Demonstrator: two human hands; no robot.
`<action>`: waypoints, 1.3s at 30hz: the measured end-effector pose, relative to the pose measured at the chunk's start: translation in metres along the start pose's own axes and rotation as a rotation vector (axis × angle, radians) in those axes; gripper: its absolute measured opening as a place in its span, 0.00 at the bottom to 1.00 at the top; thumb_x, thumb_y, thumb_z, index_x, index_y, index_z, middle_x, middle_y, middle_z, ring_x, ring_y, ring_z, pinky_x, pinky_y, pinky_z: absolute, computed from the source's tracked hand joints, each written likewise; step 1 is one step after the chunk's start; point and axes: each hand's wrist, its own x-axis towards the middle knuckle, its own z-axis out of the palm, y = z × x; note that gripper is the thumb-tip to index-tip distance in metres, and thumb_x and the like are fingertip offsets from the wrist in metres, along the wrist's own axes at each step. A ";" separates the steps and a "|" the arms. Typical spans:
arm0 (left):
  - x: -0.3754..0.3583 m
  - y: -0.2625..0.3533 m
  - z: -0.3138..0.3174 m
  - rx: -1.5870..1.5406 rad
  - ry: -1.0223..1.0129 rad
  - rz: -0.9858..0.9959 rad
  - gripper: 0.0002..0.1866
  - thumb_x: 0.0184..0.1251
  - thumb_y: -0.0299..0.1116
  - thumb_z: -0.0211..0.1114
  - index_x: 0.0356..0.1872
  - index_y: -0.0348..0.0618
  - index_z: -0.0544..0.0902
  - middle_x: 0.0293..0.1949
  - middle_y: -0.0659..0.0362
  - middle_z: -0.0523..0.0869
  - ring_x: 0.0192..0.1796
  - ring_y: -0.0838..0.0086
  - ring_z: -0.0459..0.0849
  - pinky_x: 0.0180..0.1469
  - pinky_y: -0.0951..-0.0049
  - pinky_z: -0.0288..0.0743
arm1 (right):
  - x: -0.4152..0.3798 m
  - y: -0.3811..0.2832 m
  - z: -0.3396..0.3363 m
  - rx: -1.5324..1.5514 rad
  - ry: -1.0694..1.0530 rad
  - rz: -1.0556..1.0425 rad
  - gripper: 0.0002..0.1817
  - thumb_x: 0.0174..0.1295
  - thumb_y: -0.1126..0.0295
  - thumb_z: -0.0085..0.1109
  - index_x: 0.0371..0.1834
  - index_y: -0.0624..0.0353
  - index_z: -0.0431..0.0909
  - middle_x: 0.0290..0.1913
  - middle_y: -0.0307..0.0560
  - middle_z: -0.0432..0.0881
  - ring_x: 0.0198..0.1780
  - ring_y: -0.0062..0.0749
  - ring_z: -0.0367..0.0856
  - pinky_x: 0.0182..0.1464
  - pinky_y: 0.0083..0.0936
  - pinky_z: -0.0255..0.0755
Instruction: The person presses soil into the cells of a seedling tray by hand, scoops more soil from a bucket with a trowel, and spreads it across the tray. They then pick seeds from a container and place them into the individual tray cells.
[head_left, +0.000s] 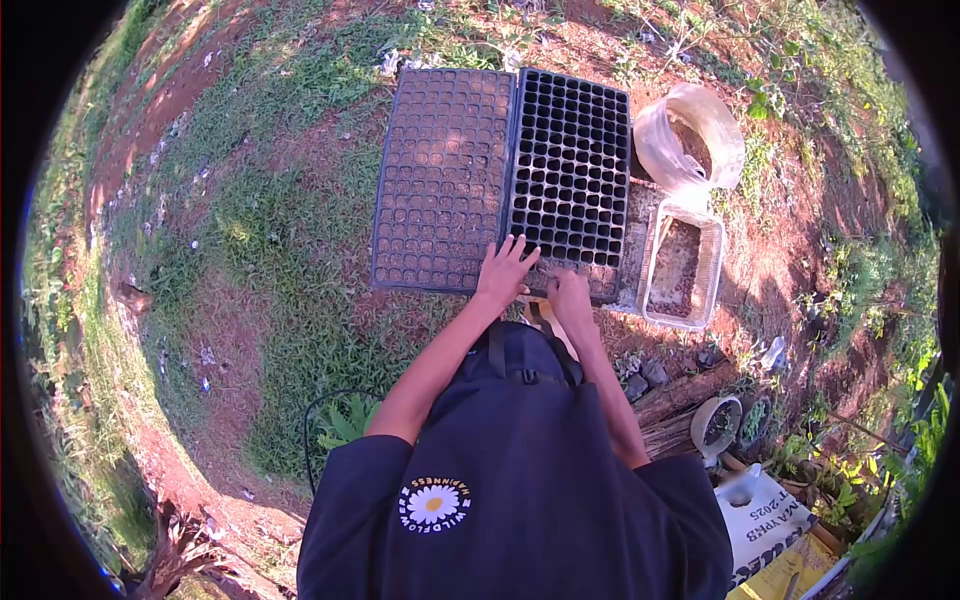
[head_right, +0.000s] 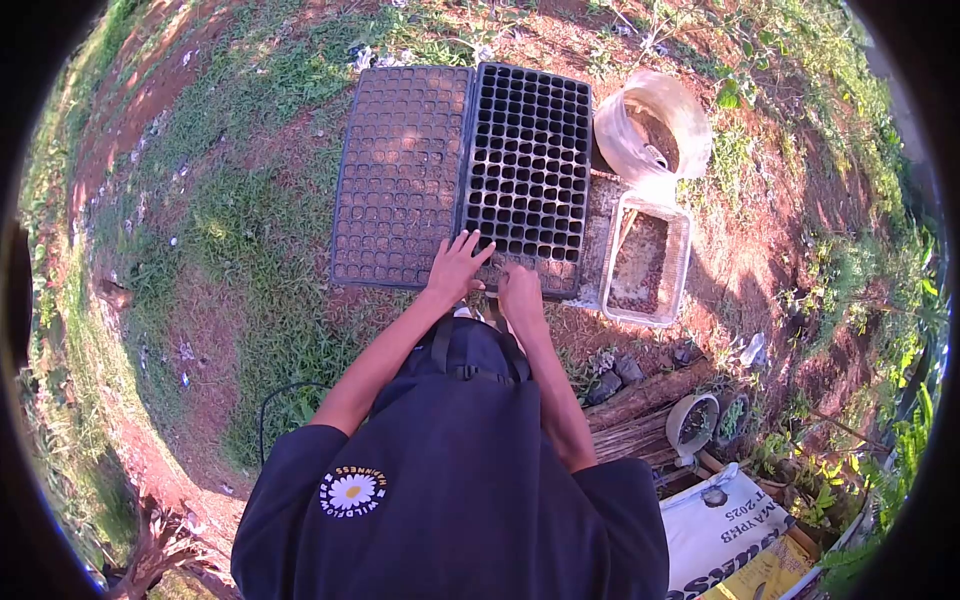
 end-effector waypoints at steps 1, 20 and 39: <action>0.000 0.000 0.000 -0.001 0.000 0.000 0.47 0.48 0.43 0.81 0.73 0.60 0.69 0.75 0.51 0.65 0.77 0.57 0.62 0.72 0.48 0.61 | 0.000 0.000 0.000 -0.001 0.000 0.000 0.08 0.56 0.78 0.58 0.36 0.67 0.85 0.29 0.69 0.83 0.34 0.64 0.84 0.41 0.48 0.78; 0.000 0.000 0.002 -0.039 0.013 0.003 0.48 0.47 0.42 0.81 0.74 0.61 0.68 0.75 0.50 0.64 0.78 0.54 0.61 0.74 0.45 0.58 | 0.001 -0.010 -0.005 -0.029 -0.002 0.010 0.07 0.57 0.78 0.57 0.34 0.69 0.84 0.30 0.72 0.82 0.36 0.67 0.83 0.43 0.52 0.78; 0.000 -0.002 0.004 -0.041 0.034 0.008 0.48 0.47 0.42 0.82 0.74 0.60 0.68 0.75 0.49 0.65 0.77 0.54 0.62 0.73 0.45 0.59 | 0.003 -0.006 0.003 -0.034 -0.011 -0.039 0.07 0.58 0.78 0.56 0.33 0.69 0.83 0.28 0.71 0.81 0.35 0.67 0.82 0.42 0.55 0.77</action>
